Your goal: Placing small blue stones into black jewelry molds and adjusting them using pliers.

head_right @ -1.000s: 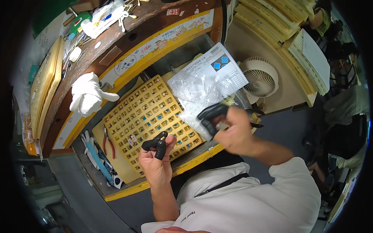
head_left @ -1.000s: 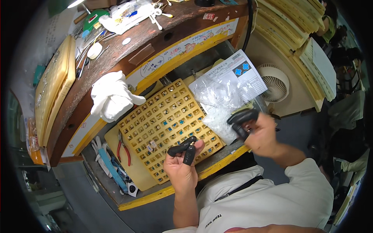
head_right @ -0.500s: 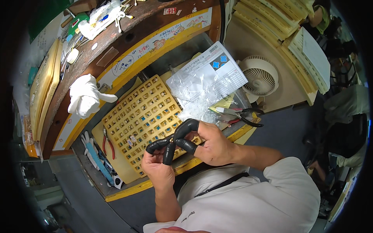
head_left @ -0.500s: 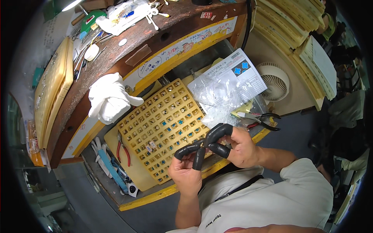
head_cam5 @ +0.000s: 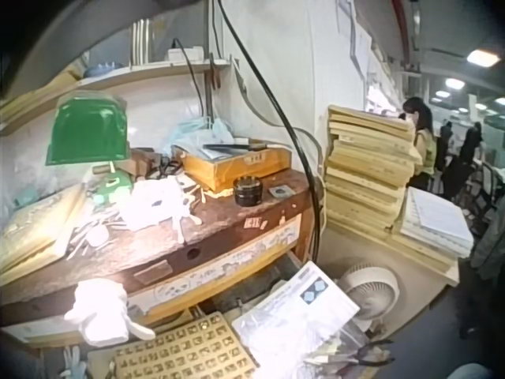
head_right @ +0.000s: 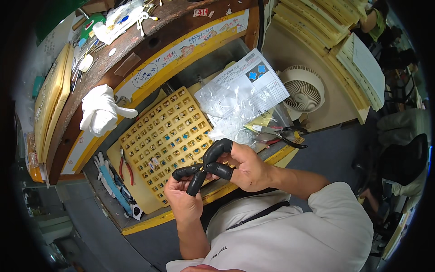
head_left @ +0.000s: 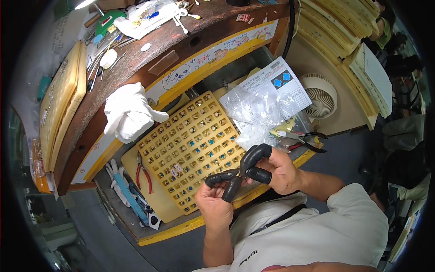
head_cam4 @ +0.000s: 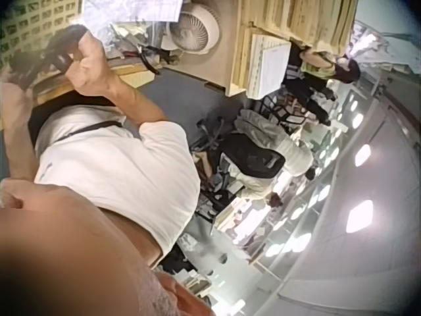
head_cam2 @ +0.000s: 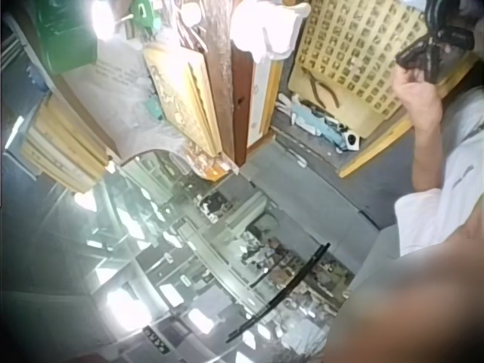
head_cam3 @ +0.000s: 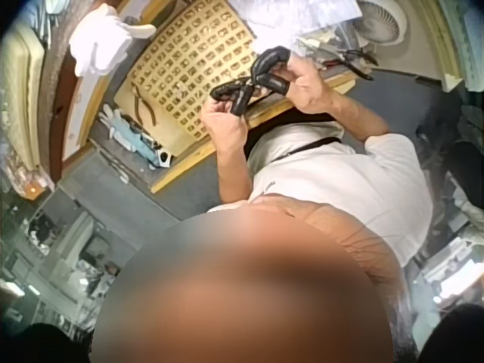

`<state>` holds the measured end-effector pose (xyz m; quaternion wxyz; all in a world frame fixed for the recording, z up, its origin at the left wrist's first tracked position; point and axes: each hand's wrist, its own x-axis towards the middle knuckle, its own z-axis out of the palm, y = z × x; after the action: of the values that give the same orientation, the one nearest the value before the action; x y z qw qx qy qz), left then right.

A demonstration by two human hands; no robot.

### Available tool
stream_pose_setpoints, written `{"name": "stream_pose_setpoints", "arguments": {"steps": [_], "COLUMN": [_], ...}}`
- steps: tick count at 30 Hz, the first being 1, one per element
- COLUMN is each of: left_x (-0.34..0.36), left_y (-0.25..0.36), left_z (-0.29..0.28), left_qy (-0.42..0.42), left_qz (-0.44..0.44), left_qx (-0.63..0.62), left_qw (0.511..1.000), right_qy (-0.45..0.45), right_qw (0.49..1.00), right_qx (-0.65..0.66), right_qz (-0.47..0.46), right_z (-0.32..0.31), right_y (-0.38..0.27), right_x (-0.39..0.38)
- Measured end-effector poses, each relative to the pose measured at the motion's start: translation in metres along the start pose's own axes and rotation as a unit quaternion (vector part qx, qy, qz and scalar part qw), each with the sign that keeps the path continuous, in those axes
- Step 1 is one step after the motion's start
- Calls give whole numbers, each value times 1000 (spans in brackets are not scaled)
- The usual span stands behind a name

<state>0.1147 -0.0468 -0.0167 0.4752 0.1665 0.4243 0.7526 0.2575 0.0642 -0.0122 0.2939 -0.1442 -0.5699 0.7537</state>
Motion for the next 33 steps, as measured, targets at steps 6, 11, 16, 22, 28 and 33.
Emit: {"name": "stream_pose_setpoints", "arguments": {"steps": [6, 11, 16, 22, 28, 33], "left_x": [0, 0, 2, 4, 3, 1], "left_y": [-4, -3, -2, 4, 2, 0], "left_z": [-9, -9, -11, -1, 2, 1], "left_qy": [-30, -41, -59, 20, 31, 20], "left_qz": [-35, -55, -65, 42, 102, 121], "left_qx": [-22, -53, -77, 38, 76, 94], "left_qw": [999, 996, 993, 998, 991, 988], "right_qy": [-7, -13, -17, 28, 44, 62], "right_qw": [1000, 1000, 1000, 988, 984, 988], "right_qx": [-12, -2, 22, 136, 148, 109], "right_qz": [-9, -9, 8, 61, 94, 92], "right_z": [0, -1, 0, -3, -6, 0], "right_y": [-1, 0, -3, -3, 6, 3], "right_x": [-3, -5, -5, 1, -2, -1]}}
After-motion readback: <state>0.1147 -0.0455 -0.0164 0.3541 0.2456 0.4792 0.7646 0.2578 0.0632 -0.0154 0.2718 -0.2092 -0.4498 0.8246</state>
